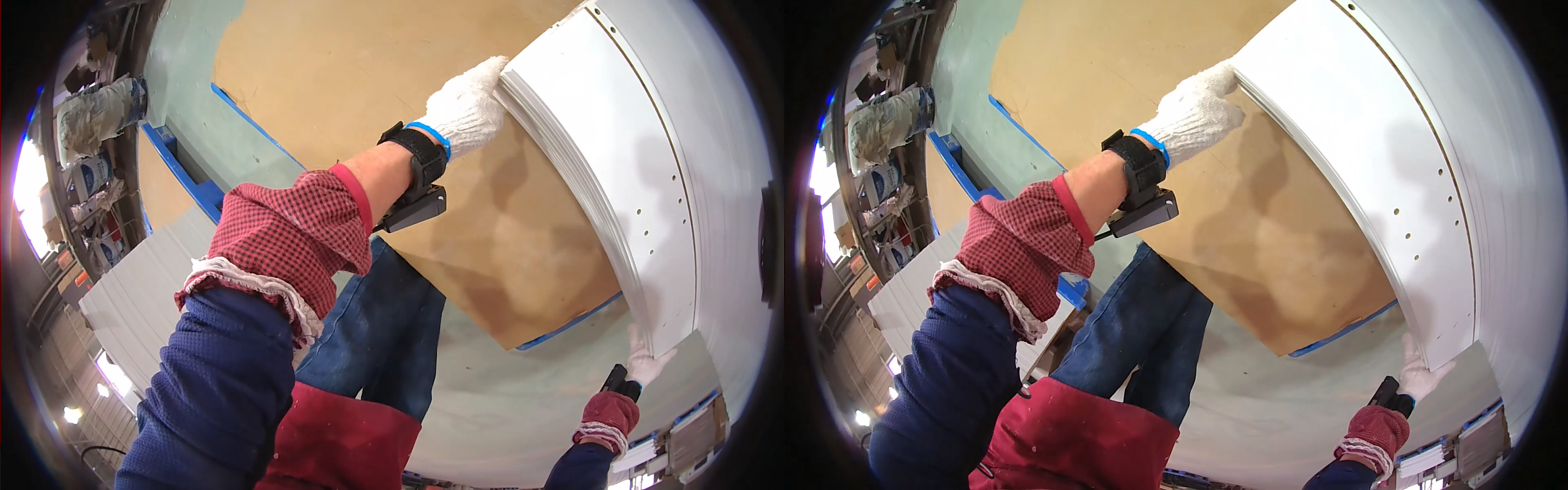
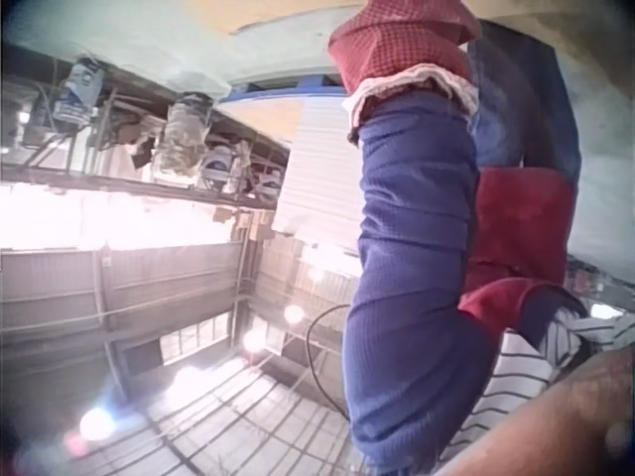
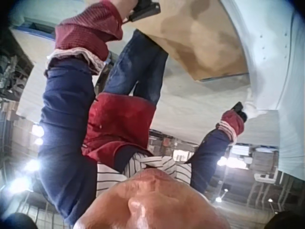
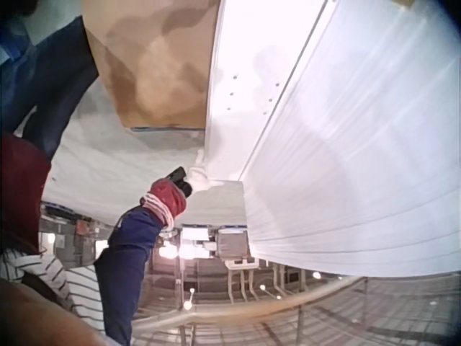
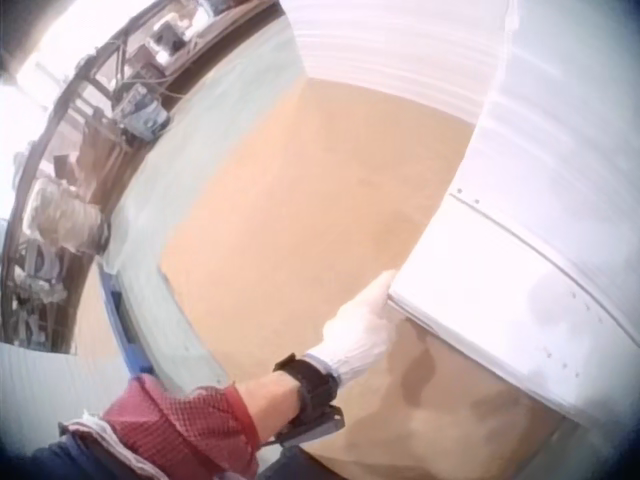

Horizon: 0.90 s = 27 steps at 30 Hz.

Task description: The person picks up white wooden panels from a stack and wipes them with a cloth. They then use a small metal tool to scrape the edges and surfaces of the panels, removing residue or burrs. The person handles the panels one by one, flipping them over to treat different sides before placing them back on the workbench.

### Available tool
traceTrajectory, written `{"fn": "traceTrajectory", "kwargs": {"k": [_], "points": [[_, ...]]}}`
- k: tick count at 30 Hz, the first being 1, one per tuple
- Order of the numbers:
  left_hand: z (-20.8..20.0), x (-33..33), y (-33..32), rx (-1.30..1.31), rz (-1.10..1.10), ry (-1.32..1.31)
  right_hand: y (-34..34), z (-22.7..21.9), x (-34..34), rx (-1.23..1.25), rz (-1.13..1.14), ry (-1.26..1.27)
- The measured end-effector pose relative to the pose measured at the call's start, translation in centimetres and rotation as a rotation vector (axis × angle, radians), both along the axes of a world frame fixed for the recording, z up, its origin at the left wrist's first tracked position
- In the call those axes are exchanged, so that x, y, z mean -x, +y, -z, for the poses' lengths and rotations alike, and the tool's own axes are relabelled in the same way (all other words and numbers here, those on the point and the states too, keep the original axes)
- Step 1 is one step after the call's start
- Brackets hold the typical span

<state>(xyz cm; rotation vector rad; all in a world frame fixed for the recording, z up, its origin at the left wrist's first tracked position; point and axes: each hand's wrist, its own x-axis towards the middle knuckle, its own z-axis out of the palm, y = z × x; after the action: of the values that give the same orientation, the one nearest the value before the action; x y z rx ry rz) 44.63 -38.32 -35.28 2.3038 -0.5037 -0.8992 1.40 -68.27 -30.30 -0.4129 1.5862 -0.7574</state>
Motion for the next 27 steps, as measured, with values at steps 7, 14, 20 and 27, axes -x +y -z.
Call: {"fn": "traceTrajectory", "kwargs": {"k": [7, 14, 20, 27], "points": [[0.6, -0.5, 0.7, 0.036, 0.040, 0.008, -1.9, 1.8, 3.3, -0.101, -0.291, -0.136], [-0.3, -2.6, 1.2, 0.144, -0.019, 0.377, -1.7, -2.9, 5.8, -0.130, -0.121, 0.346], [-1.5, -1.6, 0.9, 0.115, -0.010, 0.300, -0.2, -4.1, 3.3, -0.142, -0.246, 0.387], [-2.8, -1.9, 4.8, 0.050, -0.141, 0.443, 2.2, -4.6, 1.6, -0.154, -0.384, 0.426]]}}
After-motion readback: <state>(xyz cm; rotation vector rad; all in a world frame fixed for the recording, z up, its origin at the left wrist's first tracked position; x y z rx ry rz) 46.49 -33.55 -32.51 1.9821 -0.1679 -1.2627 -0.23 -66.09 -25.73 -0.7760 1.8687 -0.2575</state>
